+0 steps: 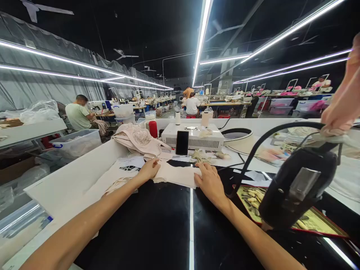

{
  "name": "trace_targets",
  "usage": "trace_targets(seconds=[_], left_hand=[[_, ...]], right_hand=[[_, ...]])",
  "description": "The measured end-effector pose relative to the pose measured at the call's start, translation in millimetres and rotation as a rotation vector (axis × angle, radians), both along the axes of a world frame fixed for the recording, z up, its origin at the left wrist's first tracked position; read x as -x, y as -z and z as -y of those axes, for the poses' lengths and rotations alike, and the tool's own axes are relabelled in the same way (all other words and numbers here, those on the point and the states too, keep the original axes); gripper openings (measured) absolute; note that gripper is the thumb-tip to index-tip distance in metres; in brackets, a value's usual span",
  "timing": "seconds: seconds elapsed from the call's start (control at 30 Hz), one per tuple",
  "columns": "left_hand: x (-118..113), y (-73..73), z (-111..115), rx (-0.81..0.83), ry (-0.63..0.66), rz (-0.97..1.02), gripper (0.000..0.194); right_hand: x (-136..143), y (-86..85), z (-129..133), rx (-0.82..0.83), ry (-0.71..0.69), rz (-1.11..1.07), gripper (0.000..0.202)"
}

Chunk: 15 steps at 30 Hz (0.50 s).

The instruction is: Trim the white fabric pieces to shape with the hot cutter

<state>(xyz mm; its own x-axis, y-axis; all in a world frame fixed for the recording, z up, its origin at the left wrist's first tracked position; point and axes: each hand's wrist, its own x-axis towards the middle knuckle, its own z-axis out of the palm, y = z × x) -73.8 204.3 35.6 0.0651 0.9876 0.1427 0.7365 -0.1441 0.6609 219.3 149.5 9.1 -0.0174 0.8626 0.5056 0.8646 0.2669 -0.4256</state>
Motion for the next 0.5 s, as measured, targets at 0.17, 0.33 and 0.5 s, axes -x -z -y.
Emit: trace_targets(seconds=[0.17, 0.33, 0.5], left_hand=[[35.3, -24.7, 17.5, -0.027, -0.033, -0.108, 0.032], [101.9, -51.9, 58.4, -0.127, -0.105, -0.296, 0.025], [169.4, -45.3, 78.6, -0.098, -0.133, -0.314, 0.057]], right_hand=[[13.8, -2.6, 21.2, -0.024, -0.09, 0.009, 0.03], [31.3, -6.7, 51.9, 0.007, -0.216, -0.003, 0.028], [55.0, -15.5, 89.1, 0.085, -0.38, 0.03, 0.021]])
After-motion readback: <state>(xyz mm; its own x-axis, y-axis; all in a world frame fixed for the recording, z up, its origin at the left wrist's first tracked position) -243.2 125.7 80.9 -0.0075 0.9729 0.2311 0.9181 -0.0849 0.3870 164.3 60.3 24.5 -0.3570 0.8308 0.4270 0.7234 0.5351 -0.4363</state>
